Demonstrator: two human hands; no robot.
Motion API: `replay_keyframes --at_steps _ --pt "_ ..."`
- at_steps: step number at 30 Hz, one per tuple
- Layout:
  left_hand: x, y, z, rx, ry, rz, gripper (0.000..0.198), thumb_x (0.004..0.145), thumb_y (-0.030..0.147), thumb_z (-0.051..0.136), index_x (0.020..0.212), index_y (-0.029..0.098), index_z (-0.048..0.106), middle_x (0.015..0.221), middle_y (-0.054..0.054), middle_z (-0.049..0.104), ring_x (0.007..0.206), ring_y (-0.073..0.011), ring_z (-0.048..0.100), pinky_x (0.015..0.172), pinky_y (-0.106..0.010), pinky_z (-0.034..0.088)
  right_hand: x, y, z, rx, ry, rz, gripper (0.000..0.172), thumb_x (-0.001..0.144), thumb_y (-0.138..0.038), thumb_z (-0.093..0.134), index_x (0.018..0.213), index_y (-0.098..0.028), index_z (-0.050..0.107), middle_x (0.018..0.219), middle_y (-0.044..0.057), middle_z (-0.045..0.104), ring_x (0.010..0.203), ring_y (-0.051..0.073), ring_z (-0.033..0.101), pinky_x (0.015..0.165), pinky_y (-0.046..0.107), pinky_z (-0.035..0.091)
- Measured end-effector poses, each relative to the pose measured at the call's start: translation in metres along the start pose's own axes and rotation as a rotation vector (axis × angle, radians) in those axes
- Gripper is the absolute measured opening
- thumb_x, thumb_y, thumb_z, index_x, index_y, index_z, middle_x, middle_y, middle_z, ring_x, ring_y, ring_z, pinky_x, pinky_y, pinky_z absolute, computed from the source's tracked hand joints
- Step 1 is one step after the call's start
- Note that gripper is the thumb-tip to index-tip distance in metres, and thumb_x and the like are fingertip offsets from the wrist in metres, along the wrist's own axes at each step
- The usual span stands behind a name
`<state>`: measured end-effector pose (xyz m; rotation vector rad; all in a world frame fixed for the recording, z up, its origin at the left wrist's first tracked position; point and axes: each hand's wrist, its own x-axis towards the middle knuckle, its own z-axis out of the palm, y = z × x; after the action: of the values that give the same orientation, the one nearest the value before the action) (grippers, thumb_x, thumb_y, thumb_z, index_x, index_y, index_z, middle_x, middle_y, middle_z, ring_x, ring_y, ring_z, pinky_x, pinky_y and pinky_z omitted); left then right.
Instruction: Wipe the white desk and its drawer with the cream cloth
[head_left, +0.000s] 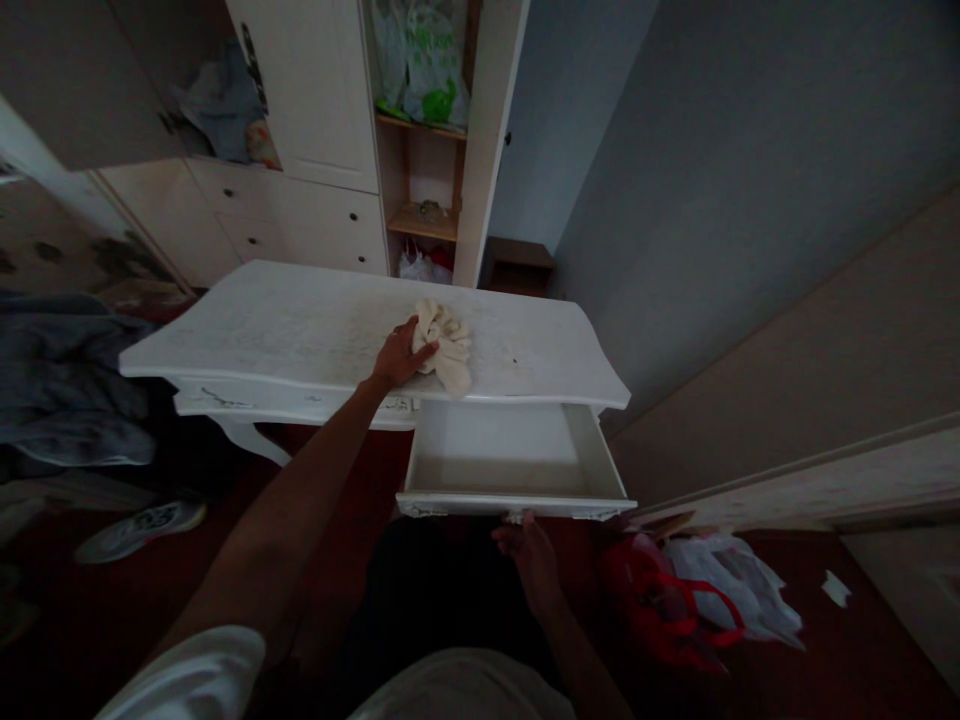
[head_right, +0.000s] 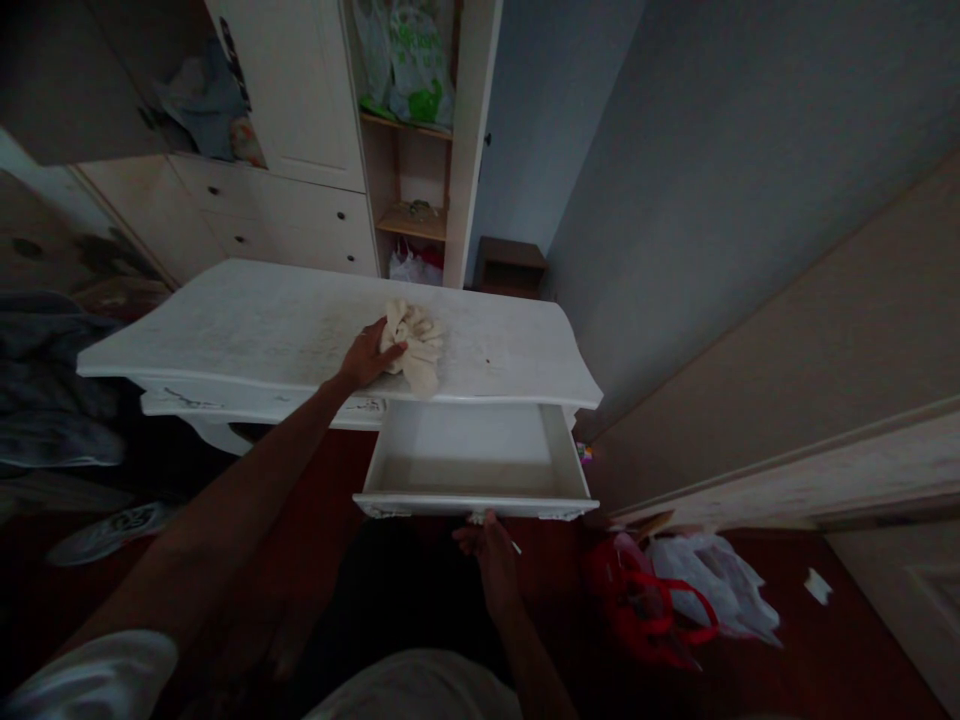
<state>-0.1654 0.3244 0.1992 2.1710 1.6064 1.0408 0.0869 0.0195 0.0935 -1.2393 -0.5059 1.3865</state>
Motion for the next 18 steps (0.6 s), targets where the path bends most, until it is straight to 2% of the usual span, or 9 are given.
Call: replay_keyframes --at_steps 8,14,18 --pt "0.001 -0.005 0.002 -0.080 0.014 -0.061 0.079 0.083 0.059 0.057 0.144 0.012 0.038 0.140 -0.018 0.052 0.127 -0.0296 0.050 0.108 -0.044 0.039 0.044 -0.013 0.014 -0.031 -0.050 -0.035 0.054 0.069 -0.070 0.070 0.080 -0.017 0.068 0.073 0.007 0.076 0.062 0.018 0.065 0.060 0.030 0.044" --pt "-0.001 -0.005 0.002 -0.104 0.028 -0.101 0.077 0.082 0.056 0.061 0.143 0.014 0.042 0.138 -0.017 0.053 0.125 -0.0294 0.053 0.107 -0.043 0.042 0.083 -0.020 0.026 -0.012 -0.029 -0.063 0.055 0.065 -0.070 0.073 0.080 -0.017 0.066 0.070 0.006 0.076 0.061 0.017 0.066 0.061 0.029 0.047" --pt "-0.001 -0.005 0.002 -0.127 0.038 -0.102 0.075 0.081 0.054 0.063 0.143 0.016 0.043 0.138 -0.015 0.054 0.125 -0.0277 0.054 0.107 -0.041 0.041 0.110 -0.025 0.035 0.007 -0.023 -0.083 0.056 0.062 -0.071 0.074 0.080 -0.018 0.066 0.069 0.005 0.076 0.055 0.014 0.063 0.056 0.025 0.046"
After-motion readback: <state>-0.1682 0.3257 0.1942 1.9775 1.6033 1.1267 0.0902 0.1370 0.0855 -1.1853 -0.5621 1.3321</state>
